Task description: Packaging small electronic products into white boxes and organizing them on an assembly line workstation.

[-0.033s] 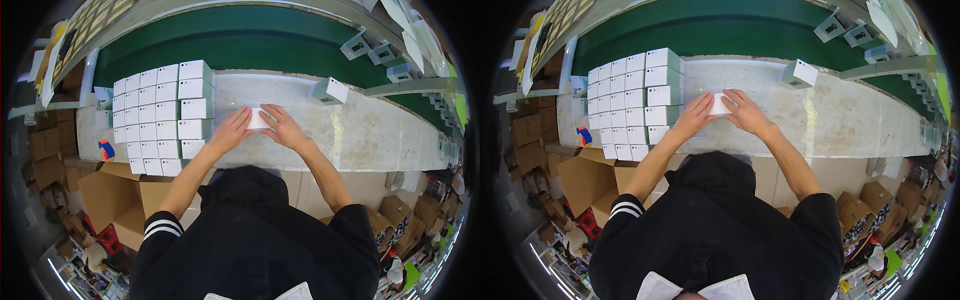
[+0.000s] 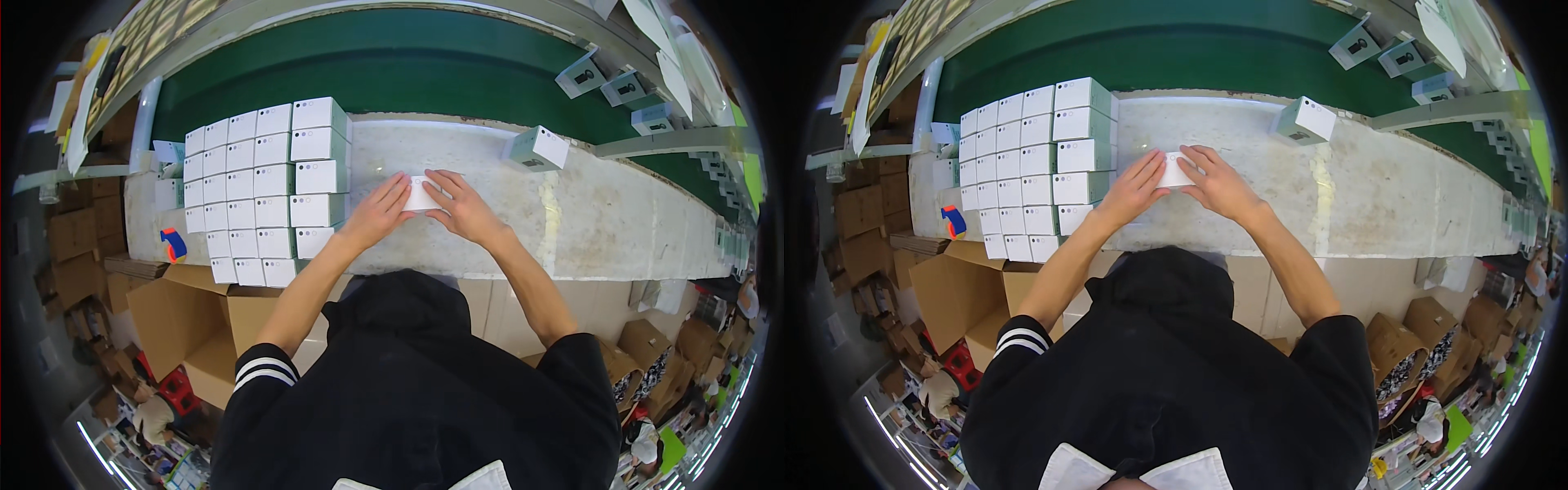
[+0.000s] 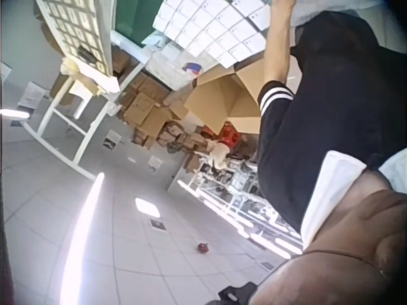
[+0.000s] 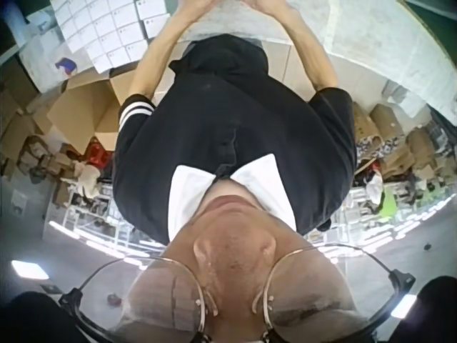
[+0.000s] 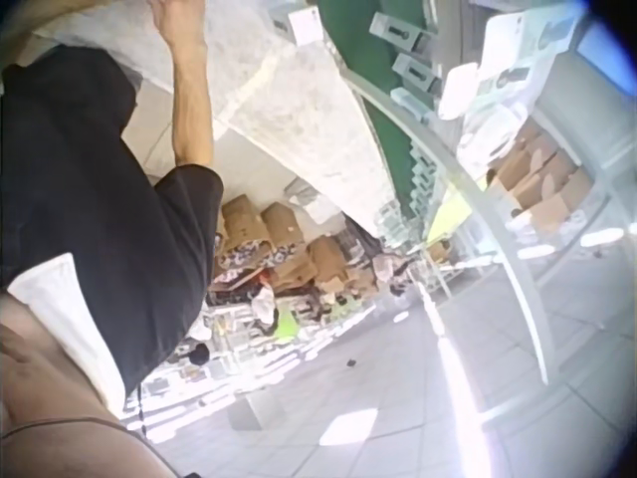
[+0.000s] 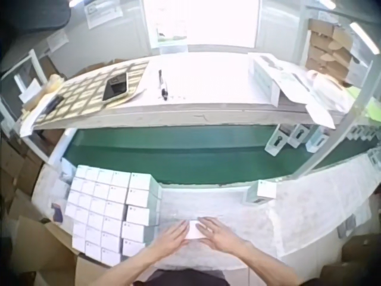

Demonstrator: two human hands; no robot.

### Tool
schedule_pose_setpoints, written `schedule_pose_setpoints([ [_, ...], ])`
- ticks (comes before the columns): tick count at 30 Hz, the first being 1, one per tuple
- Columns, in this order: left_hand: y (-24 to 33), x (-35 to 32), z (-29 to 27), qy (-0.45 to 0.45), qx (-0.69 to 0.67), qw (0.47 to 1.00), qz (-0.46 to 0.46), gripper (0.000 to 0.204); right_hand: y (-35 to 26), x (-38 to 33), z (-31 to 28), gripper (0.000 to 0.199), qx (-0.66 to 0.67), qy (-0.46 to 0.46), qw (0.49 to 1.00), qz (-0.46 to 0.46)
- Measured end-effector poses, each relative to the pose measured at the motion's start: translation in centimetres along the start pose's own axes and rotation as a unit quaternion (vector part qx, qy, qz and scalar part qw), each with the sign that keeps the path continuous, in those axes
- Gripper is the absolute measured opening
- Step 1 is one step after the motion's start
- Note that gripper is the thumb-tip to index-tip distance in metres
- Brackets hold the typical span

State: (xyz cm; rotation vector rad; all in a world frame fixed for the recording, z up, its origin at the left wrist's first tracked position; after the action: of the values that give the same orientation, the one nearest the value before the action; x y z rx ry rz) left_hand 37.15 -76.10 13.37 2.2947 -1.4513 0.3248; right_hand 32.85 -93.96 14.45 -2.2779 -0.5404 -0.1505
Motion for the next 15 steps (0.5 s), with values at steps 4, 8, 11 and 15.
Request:
schedule_pose_setpoints([
  [4, 0.2, -0.1, -0.3, 0.034, -0.003, 0.999, 0.022, 0.039, 0.2, -0.1, -0.1, 0.042, -0.016, 0.002, 1.0, -0.014],
  [8, 0.4, 0.1, -0.7, 0.07, -0.012, 0.997, 0.028, 0.032, 0.4, -0.8, 0.4, 0.039, 0.001, 0.022, 1.0, -0.005],
  [11, 0.3, -0.3, -0.7, 0.081, -0.01, 0.996, 0.034, 0.03, 0.0, -0.9, 0.7, 0.036, -0.003, 0.041, 0.999, -0.001],
  [15, 0.8, -0.6, -0.8, 0.11, 0.001, 0.993, 0.045, 0.025, -0.9, -1.0, 0.5, 0.033, -0.065, 0.052, 0.996, -0.031],
])
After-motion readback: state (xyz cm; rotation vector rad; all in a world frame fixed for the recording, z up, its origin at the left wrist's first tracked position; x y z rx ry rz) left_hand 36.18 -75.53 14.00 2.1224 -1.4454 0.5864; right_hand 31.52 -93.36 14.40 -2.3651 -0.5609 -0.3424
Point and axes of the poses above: each hand's wrist, its own x-axis towards the middle knuckle, its own z-axis out of the palm, y = z × x, the point moved 4 cm from there along x, towards the middle knuckle, and after that the axes turned 6 degrees about x, right-handed, at the moved point
